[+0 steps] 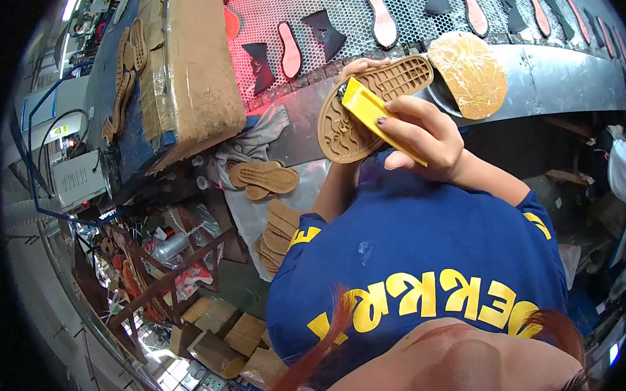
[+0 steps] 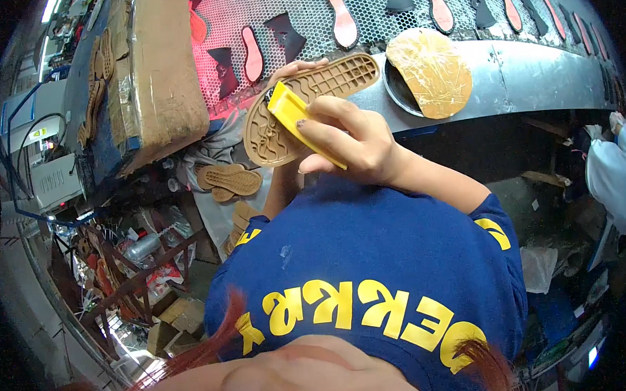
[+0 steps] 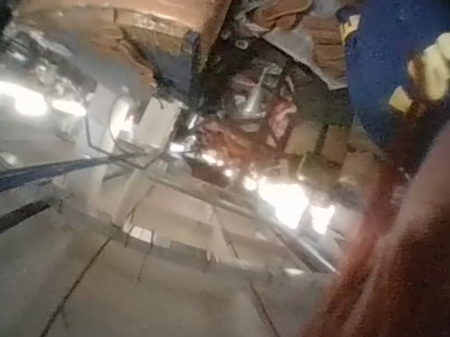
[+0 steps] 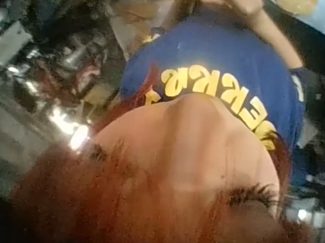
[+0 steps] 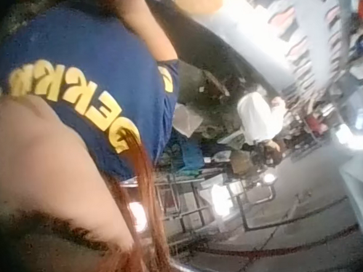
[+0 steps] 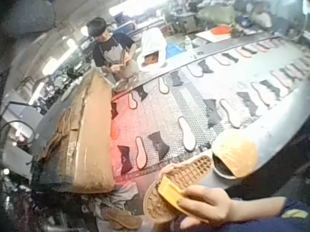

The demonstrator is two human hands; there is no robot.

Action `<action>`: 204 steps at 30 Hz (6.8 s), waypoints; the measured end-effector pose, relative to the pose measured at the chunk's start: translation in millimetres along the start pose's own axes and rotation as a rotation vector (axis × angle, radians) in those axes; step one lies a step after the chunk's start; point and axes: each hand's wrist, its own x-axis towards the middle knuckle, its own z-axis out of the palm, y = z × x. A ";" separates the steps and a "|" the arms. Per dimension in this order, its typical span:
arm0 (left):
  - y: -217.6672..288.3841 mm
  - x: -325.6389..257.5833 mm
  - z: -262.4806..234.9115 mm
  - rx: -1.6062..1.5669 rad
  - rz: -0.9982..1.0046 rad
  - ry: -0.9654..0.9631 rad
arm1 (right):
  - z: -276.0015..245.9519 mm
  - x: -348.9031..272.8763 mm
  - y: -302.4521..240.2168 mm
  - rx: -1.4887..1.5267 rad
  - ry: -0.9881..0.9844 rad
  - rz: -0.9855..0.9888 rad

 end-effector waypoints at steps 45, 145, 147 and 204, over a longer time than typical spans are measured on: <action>-4.8 0.1 -44.3 -0.082 -0.375 0.094 | -31.1 9.0 49.8 0.371 0.248 0.308; 127.4 -158.6 -120.9 1.518 0.326 1.293 | -9.2 -206.9 188.7 -0.744 -0.144 0.528; 113.8 -137.0 -108.4 1.398 0.328 1.166 | -4.8 -207.4 187.6 -0.696 -0.109 0.599; 25.3 -14.0 22.5 0.118 -0.615 -0.064 | -42.5 14.6 81.9 0.005 0.201 0.187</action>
